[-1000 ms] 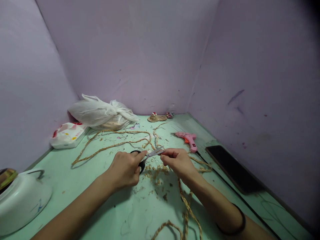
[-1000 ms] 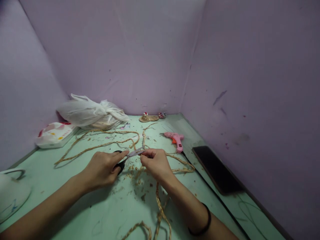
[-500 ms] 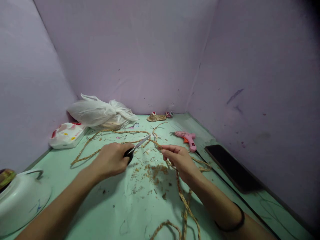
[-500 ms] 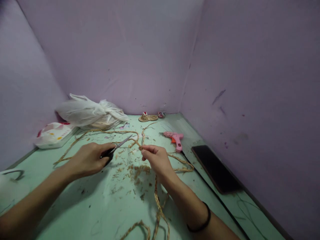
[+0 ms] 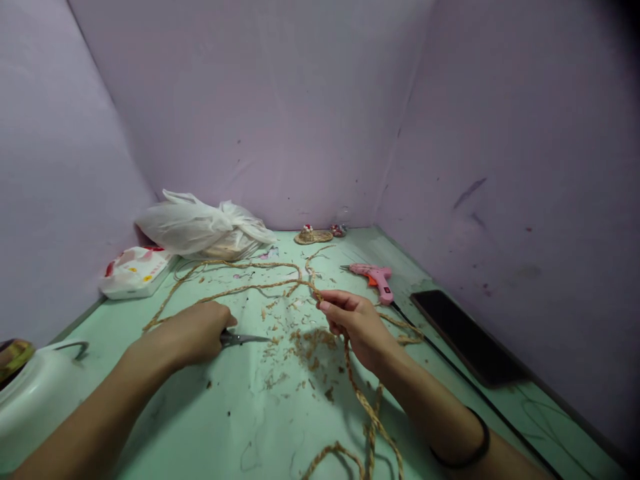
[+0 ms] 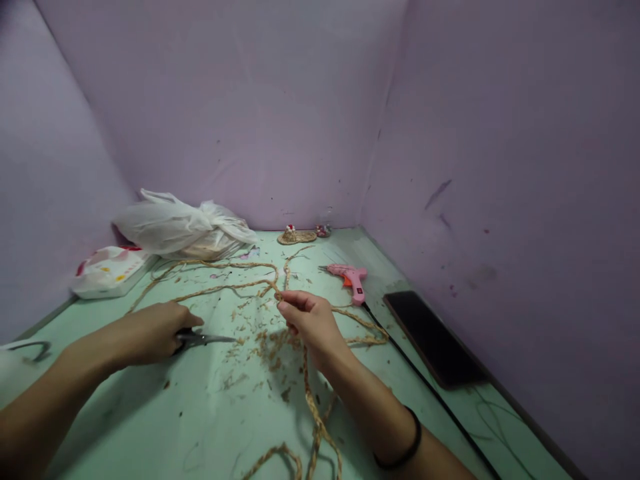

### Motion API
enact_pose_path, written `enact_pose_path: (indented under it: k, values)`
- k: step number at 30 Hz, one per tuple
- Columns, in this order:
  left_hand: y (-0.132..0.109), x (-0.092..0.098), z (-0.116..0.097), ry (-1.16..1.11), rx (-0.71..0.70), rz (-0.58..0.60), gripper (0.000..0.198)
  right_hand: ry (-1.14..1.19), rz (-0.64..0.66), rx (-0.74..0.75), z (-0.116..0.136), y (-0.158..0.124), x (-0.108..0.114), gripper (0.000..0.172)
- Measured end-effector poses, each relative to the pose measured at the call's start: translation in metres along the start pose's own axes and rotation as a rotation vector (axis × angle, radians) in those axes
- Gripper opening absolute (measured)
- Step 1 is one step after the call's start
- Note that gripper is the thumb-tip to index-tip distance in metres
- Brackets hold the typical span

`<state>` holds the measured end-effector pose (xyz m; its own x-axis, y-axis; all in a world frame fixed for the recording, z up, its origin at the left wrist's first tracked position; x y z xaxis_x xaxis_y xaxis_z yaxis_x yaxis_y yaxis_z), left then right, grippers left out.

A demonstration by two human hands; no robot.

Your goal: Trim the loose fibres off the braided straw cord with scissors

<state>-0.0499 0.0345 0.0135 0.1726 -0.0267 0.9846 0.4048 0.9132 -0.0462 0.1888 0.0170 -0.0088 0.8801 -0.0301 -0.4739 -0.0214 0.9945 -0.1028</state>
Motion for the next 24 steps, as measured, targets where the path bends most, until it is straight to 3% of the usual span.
enact_pose_path:
  k: [2, 5, 8, 11, 14, 16, 20, 24]
  values:
    - [0.004, 0.008, -0.007, 0.118, 0.072, 0.035, 0.017, 0.022, 0.036, -0.007, -0.001, -0.001, -0.001, 0.030]
    - [0.009, 0.013, -0.017, 0.121, 0.104, 0.123, 0.013, 0.066, 0.085, -0.011, -0.002, -0.002, -0.003, 0.030]
    - [0.014, 0.012, -0.028, 0.042, 0.152, 0.051, 0.011, 0.097, 0.102, -0.016, -0.004, -0.003, -0.004, 0.031]
    - [0.018, 0.011, -0.049, -0.464, 0.164, -0.029, 0.024, 0.113, 0.182, -0.059, -0.007, -0.007, -0.008, 0.035]
    - [0.024, 0.007, -0.075, -1.231, 0.121, 0.120, 0.036, 0.086, 0.311, -0.096, -0.011, -0.011, -0.013, 0.030]
    - [0.028, 0.004, -0.083, -1.536, 0.189, 0.107, 0.035, 0.068, 0.300, -0.112, -0.014, -0.012, -0.014, 0.025]
    - [0.034, -0.001, -0.078, -1.717, 0.288, -0.054, 0.025, 0.085, 0.260, -0.266, -0.021, -0.010, -0.011, 0.025]
    - [0.034, -0.004, -0.069, -1.810, 0.301, -0.047, 0.017, 0.133, 0.366, -0.435, -0.028, -0.009, -0.007, 0.029]
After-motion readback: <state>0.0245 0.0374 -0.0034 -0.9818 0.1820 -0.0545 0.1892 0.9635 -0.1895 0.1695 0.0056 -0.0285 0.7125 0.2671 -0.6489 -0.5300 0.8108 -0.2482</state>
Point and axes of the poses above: each hand's wrist, its own y-axis towards the middle knuckle, its own x-axis out of the back of the hand, z = x × y, the point moved 2 cm from there along y, towards the middle knuckle, and after that the axes turned 14 degrees about y, right-handed, at the moved point
